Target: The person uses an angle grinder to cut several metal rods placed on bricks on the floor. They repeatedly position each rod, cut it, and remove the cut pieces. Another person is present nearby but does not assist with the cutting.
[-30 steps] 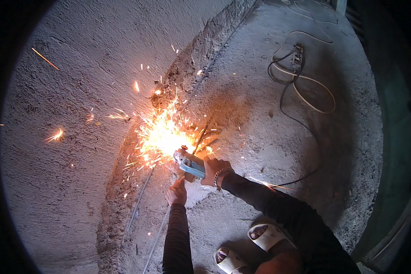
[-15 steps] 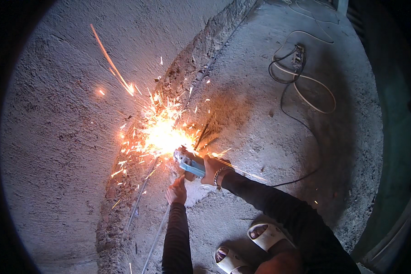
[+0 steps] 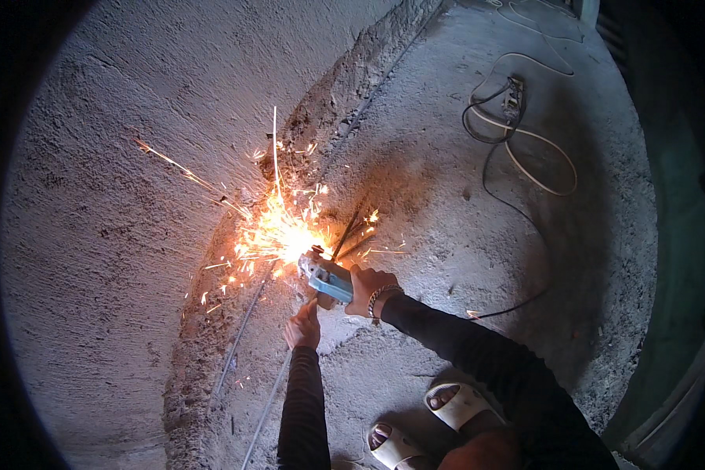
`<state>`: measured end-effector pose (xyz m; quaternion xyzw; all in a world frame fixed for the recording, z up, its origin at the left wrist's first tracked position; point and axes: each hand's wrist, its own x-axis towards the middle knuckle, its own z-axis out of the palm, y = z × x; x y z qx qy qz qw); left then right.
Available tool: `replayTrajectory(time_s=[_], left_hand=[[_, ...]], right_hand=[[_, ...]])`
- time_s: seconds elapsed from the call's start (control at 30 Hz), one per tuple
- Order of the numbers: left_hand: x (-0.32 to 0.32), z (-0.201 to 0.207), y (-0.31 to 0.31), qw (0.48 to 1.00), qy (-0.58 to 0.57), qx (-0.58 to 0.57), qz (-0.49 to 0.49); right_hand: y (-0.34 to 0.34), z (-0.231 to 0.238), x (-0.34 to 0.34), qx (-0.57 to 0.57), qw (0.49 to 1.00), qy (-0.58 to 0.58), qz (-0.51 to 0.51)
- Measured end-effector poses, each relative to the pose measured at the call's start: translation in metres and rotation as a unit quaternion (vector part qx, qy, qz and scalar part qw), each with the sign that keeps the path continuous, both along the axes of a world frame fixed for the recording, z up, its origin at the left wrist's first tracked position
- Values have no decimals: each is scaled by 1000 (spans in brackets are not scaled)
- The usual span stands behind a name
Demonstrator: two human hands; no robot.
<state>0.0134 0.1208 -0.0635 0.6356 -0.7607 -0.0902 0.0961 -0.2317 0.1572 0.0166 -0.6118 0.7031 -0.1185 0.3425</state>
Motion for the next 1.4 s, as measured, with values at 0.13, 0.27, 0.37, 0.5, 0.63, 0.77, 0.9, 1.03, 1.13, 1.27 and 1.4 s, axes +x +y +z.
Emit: replayTrajectory(time_s=[0.13, 0.27, 0.37, 0.5, 0.63, 0.77, 0.9, 1.03, 1.13, 1.27, 1.4], left_hand=[[0, 0, 1, 1000, -29, -4, 8], [2, -3, 1, 1000, 15, -22, -9], [3, -6, 0, 1000, 3, -19, -3], [4, -7, -1, 1000, -14, -16, -4], [5, -8, -1, 1000, -2, -26, -14], [5, -8, -1, 999, 7, -23, -24], [5, -7, -1, 1000, -1, -12, -17], [4, -7, 0, 1000, -12, -21, -4], [4, -8, -1, 1000, -10, -21, 0], [4, -8, -3, 1000, -7, 0, 0], [1, -5, 0, 1000, -19, -4, 5]], right_hand=[[0, -4, 2, 10, 1000, 5, -8], [1, -7, 4, -5, 1000, 10, -18], [2, -7, 3, -12, 1000, 6, -3], [4, -6, 3, 1, 1000, 7, -15], [6, -11, 4, -9, 1000, 10, -18], [7, -15, 6, -43, 999, 8, -9], [13, -10, 0, -11, 1000, 0, -10], [14, -1, -2, -6, 1000, -4, -5], [13, 0, 1, -79, 997, 3, -18], [10, -6, 1, -22, 999, -1, -35], [14, -14, 2, -39, 998, -6, -41]])
